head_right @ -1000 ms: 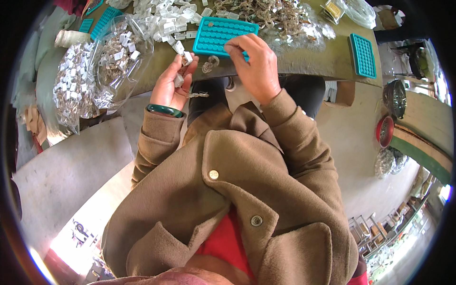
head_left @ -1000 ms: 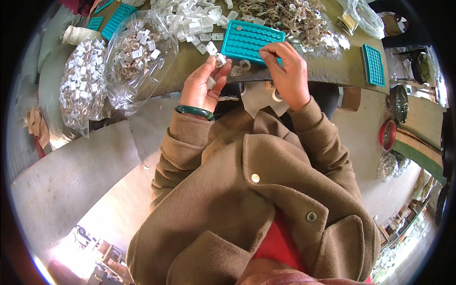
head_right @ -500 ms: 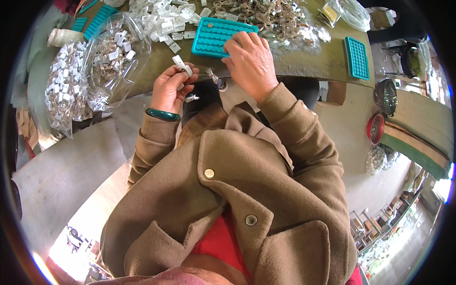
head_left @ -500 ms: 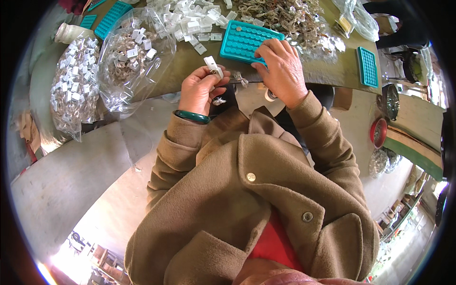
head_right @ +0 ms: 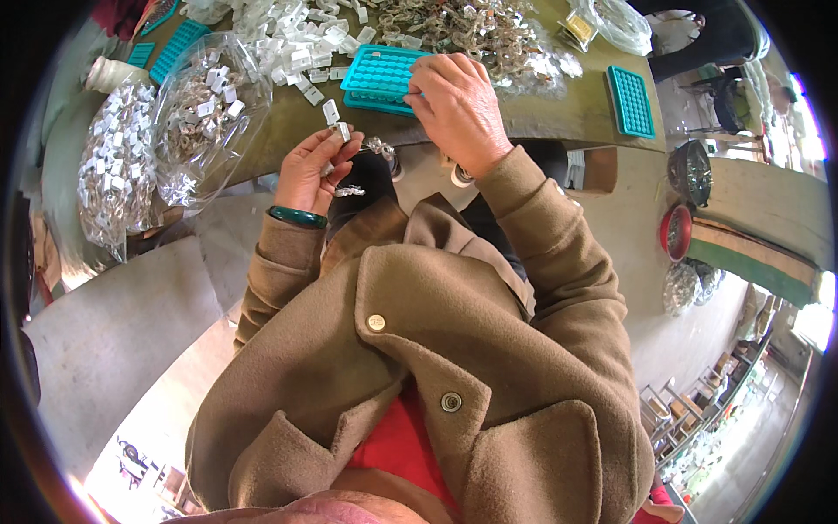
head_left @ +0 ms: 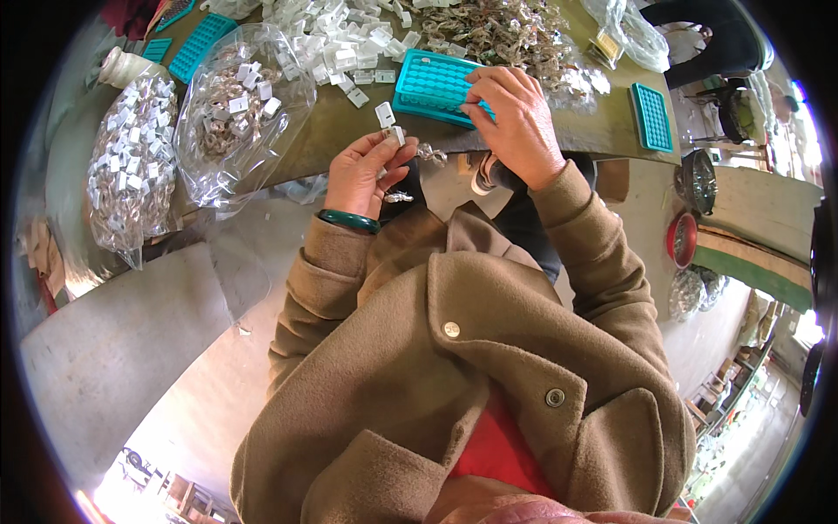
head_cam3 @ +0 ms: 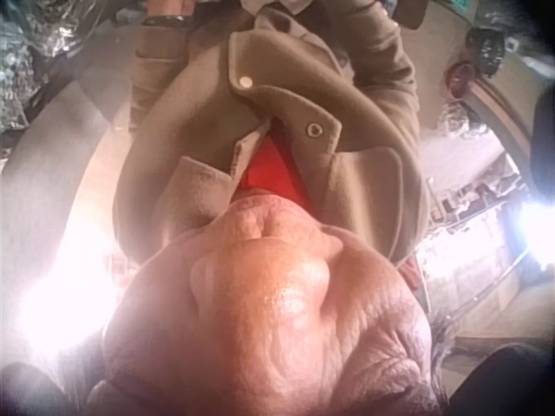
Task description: The person repeatedly picks small white plastic housings and metallic pins from a table, inserts the pins into the housings, and places the assembled units into a teal tray. The person also uses a red light to inspect the components during assembly.
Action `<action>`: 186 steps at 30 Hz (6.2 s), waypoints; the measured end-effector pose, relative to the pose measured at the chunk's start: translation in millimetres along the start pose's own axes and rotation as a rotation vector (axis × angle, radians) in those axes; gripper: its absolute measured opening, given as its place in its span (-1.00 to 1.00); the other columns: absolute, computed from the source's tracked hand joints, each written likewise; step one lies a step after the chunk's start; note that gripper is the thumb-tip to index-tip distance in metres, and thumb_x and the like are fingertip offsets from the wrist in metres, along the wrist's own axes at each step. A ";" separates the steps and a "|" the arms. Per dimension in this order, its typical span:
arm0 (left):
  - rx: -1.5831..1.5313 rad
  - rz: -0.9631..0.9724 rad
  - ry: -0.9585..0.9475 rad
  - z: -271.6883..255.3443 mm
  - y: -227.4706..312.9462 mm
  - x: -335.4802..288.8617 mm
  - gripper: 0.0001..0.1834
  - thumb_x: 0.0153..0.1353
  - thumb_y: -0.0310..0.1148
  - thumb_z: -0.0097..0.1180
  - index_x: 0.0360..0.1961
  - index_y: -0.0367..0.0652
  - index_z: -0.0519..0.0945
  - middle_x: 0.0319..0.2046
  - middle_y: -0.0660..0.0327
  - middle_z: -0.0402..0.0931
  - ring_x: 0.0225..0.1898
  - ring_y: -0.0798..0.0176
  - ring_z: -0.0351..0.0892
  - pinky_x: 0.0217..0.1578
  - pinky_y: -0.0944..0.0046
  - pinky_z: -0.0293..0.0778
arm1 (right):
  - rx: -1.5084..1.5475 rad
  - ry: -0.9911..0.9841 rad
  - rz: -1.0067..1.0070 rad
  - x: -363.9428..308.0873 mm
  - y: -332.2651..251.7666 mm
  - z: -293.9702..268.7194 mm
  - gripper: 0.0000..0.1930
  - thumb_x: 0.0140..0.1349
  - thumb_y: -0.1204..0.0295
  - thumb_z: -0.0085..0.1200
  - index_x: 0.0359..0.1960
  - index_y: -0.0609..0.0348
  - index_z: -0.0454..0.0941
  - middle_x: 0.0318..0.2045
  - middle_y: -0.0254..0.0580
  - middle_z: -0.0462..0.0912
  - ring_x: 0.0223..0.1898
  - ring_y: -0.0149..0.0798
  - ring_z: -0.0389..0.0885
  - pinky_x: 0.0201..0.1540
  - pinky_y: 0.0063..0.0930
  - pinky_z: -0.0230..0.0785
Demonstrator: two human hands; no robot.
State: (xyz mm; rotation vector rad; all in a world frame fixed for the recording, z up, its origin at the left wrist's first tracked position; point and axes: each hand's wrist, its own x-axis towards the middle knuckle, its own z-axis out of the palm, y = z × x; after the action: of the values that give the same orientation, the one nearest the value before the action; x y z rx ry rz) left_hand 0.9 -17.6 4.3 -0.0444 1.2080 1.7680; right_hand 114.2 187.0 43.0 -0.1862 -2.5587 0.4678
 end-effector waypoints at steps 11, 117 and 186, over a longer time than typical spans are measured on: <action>0.015 0.024 0.009 -0.6 -8.8 -4.1 -0.77 0.31 -0.38 0.13 -0.05 -0.23 0.57 -0.12 0.13 0.66 -0.14 0.39 0.67 -0.29 0.48 0.58 | 0.067 -0.036 -0.016 1.0 -5.1 -25.6 -0.85 0.15 0.39 0.19 -0.35 0.15 0.49 -0.47 -0.16 0.58 -0.30 -0.02 0.56 -0.09 -0.20 0.37; 0.140 -0.023 -0.096 50.7 -24.7 4.5 -0.64 0.26 -0.38 0.22 0.04 -0.31 0.55 -0.15 0.15 0.65 -0.14 0.32 0.68 -0.28 0.48 0.59 | 0.355 -0.050 0.070 -29.4 -10.2 1.0 -0.81 0.09 0.51 0.24 -0.29 0.18 0.49 -0.43 -0.13 0.51 -0.41 -0.04 0.58 -0.35 -0.29 0.45; 0.073 0.015 -0.008 49.4 -23.6 -28.3 -0.74 0.34 -0.29 0.14 -0.05 -0.21 0.62 -0.18 0.24 0.65 -0.15 0.39 0.64 -0.29 0.46 0.53 | 0.901 -0.163 0.635 -40.8 -37.4 22.1 -0.69 0.43 0.26 -0.01 -0.16 0.33 0.58 -0.40 -0.35 0.61 -0.40 -0.56 0.49 -0.35 -0.67 0.38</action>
State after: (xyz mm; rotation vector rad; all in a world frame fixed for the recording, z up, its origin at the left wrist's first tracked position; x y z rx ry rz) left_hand 55.1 0.7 27.1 0.0147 1.2693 1.7339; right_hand 135.9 136.7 19.6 -0.6323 -2.1204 1.8509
